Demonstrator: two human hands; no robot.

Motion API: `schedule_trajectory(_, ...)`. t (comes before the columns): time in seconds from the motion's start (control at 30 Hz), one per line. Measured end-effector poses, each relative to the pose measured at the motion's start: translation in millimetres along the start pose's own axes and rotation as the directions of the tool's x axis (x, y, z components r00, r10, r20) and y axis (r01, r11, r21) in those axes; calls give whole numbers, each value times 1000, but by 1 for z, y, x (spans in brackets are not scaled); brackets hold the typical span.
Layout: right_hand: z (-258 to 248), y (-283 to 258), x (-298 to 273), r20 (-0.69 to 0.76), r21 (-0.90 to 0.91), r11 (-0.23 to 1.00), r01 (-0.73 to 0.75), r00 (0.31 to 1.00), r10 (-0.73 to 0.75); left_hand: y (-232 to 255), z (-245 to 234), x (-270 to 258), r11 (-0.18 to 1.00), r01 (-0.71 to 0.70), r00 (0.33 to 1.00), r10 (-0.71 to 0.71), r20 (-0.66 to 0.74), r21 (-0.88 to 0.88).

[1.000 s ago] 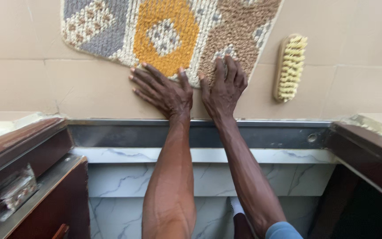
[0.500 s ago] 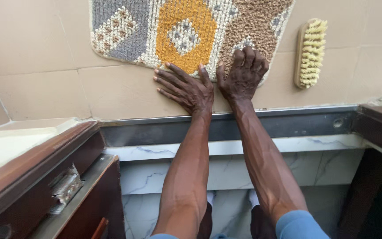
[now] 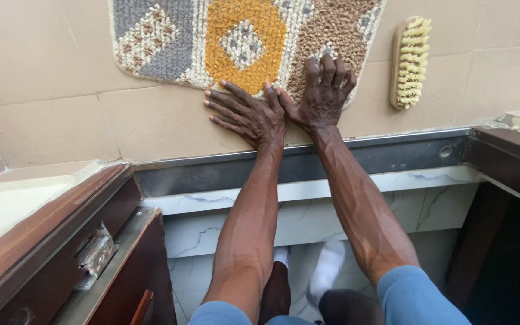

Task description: The person cleans a small rug by holding it in place with one hand and brushing it with a wooden brush.

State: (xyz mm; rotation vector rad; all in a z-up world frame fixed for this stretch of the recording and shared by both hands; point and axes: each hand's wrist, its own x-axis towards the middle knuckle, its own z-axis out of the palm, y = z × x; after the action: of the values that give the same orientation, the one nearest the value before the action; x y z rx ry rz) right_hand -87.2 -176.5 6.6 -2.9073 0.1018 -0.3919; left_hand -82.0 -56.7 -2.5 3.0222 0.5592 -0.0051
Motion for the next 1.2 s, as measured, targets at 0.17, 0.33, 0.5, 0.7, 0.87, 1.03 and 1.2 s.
schedule_trajectory(0.17,-2,4,-2,32,15,999,51,998,-51,1,-8,1,995,15,988,-31,154,104)
schedule_trajectory(0.33,-5,5,-3,57,34,993,113,992,-115,-2,-4,-1,967,10,952,-88,295,255)
schedule_trajectory(0.5,-7,11,-3,42,38,977,210,977,-211,-8,13,-4,997,36,999,-35,17,-74)
schedule_trajectory(0.7,-19,25,10,161,73,936,343,923,-351,-8,-16,3,977,-70,994,52,-95,-199)
schedule_trajectory(0.87,-29,30,34,331,43,868,495,812,-480,-43,-52,40,993,-95,903,113,415,-63)
schedule_trajectory(1.03,-44,11,78,594,152,972,180,769,-235,-67,-73,100,976,-216,781,194,594,-35)
schedule_trajectory(1.2,-101,2,104,432,199,975,103,883,-182,-73,-104,146,799,-590,803,596,26,-115)
